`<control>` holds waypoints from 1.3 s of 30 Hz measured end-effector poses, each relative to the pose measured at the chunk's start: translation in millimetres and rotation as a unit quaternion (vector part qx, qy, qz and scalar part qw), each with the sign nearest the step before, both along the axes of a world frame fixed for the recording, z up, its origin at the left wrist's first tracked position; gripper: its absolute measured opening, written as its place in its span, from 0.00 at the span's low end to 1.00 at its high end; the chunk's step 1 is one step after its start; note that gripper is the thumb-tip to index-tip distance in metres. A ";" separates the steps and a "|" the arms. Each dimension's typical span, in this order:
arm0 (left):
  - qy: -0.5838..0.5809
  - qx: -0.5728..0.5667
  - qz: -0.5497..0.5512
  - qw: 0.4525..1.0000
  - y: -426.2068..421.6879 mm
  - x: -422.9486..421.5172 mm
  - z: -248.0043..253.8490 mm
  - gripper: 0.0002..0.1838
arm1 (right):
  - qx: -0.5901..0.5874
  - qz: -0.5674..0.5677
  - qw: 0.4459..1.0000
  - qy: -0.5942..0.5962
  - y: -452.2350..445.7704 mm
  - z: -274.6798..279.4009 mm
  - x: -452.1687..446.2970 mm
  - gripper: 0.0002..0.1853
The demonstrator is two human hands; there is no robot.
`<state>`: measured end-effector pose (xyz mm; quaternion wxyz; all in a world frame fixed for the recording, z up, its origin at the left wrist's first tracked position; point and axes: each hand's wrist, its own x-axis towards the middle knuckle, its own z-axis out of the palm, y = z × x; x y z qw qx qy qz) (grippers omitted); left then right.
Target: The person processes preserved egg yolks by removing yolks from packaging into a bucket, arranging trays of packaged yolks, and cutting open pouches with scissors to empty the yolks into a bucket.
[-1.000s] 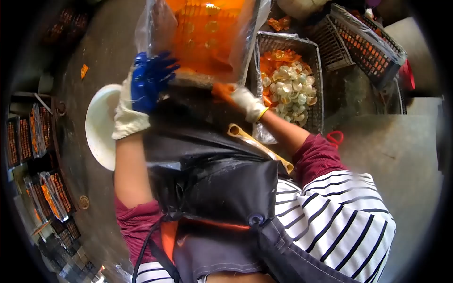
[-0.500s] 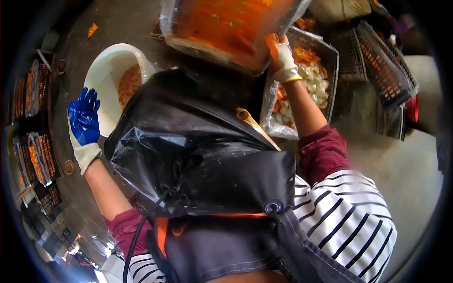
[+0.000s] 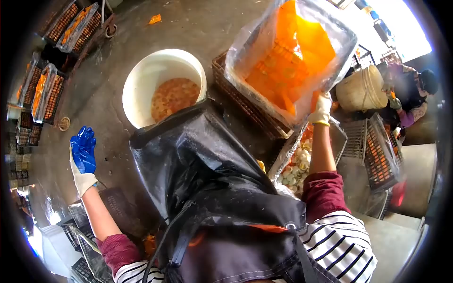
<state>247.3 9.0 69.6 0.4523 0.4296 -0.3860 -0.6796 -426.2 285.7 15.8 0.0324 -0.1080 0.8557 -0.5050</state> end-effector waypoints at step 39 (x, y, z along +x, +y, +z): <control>-0.220 -0.167 -0.374 0.885 -9.7 -339.5 -43.4 0.18 | -0.104 0.129 0.969 0.183 16.3 29.5 36.0 0.23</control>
